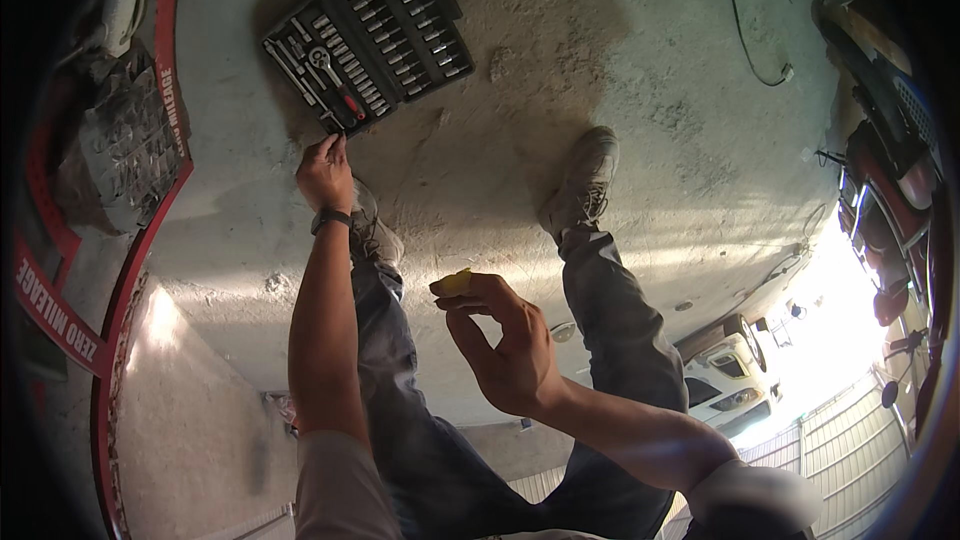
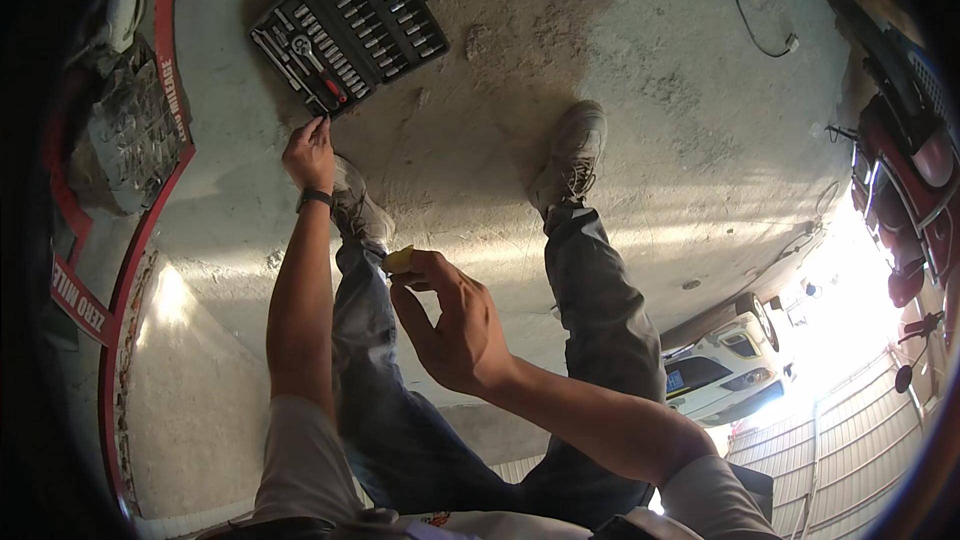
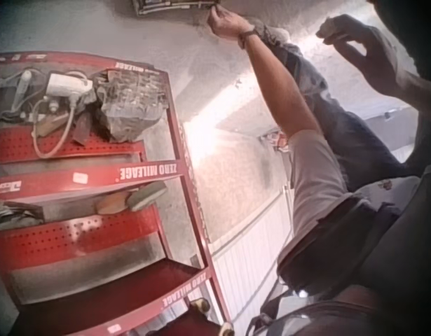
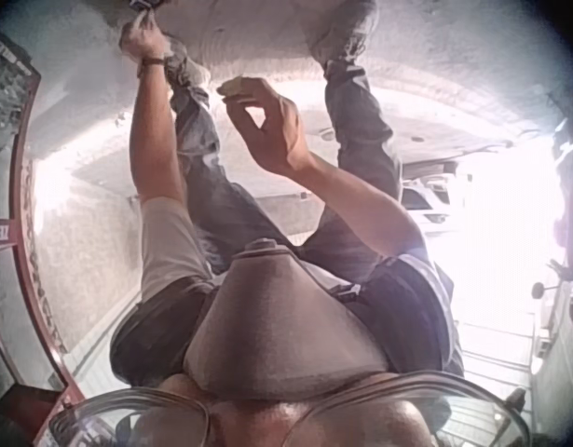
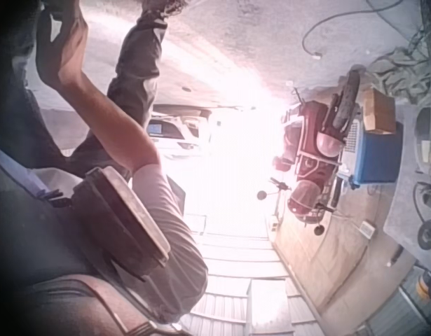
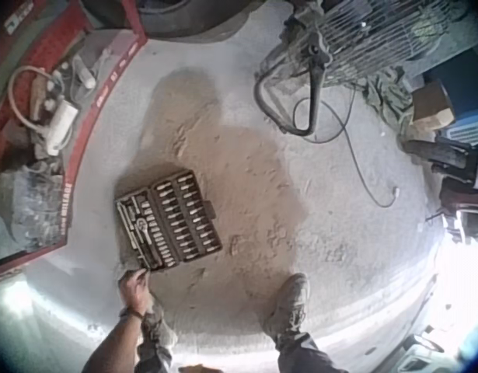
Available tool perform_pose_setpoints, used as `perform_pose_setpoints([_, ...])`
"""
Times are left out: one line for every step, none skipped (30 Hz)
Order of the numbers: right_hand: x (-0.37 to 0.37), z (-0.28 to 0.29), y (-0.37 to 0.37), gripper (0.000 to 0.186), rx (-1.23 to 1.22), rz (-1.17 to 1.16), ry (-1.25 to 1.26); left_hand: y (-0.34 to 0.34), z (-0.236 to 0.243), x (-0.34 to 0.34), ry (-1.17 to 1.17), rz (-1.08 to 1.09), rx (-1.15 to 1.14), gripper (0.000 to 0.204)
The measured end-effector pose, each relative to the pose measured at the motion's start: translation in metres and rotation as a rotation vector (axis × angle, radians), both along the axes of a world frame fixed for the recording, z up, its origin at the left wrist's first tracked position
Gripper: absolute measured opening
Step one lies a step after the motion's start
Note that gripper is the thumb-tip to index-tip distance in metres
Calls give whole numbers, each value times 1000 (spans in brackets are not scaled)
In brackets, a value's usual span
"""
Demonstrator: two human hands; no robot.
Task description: The person uses a yellow pry tool to push out a dent on the front bumper of a white car. They then walk to a tool rack, select a socket wrench, and use it to tighten a bolt on the bumper. Finally, they return to the pry tool and continue working on the dent.
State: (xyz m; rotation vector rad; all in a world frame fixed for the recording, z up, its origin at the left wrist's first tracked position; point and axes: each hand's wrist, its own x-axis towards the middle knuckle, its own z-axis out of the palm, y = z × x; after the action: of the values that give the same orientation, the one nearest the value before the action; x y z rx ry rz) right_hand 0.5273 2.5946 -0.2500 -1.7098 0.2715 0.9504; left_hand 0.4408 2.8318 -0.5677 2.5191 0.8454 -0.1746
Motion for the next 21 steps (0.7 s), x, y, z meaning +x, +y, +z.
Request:
perform_pose_setpoints([0,0,0,31,1,3,-15,2,4,2,17,-54,11,20])
perform_pose_setpoints([-1,-1,0,31,7,-4,-25,4,8,3,80,-82,19,20])
perform_pose_setpoints([-1,-1,0,31,7,-6,-23,6,12,5,136,-109,38,20])
perform_pose_setpoints([-1,-1,0,31,7,-8,-21,8,16,6,185,-124,23,22])
perform_pose_setpoints([-1,-1,0,31,10,-11,-24,10,19,6,227,-137,20,23])
perform_pose_setpoints([-1,-1,0,31,14,-16,-26,11,21,6,211,-168,29,24])
perform_pose_setpoints([-1,0,0,31,24,-17,-27,12,23,5,238,-144,50,24])
perform_pose_setpoints([0,0,0,30,22,-14,-16,11,24,4,205,-139,84,23])
perform_pose_setpoints([1,1,0,30,23,-6,-5,9,24,3,231,-119,125,23])
perform_pose_setpoints([1,1,1,29,21,3,6,7,22,1,135,-29,67,23])
perform_pose_setpoints([2,1,1,28,23,-10,-1,4,20,1,99,74,13,23])
perform_pose_setpoints([3,1,1,28,21,-21,-8,1,17,0,106,212,-49,23])
perform_pose_setpoints([3,2,1,27,14,-21,-6,-4,14,0,34,324,-121,25])
perform_pose_setpoints([4,2,0,26,13,-26,9,-7,11,0,8,321,-108,25])
perform_pose_setpoints([4,3,0,26,9,-19,33,-9,9,1,4,342,-114,26])
perform_pose_setpoints([5,3,-1,26,8,-11,55,-12,7,2,-33,348,-119,27])
perform_pose_setpoints([5,3,-1,26,9,-11,53,-13,7,3,-24,373,-126,28])
perform_pose_setpoints([6,3,-2,26,11,-12,51,-14,7,4,-2,389,-138,28])
perform_pose_setpoints([6,3,-2,26,12,-13,49,-15,7,5,-19,392,-145,28])
perform_pose_setpoints([6,3,-1,26,8,-8,47,-14,8,6,-18,412,-155,28])
perform_pose_setpoints([6,3,-1,26,4,-3,47,-14,9,7,-27,385,-146,28])
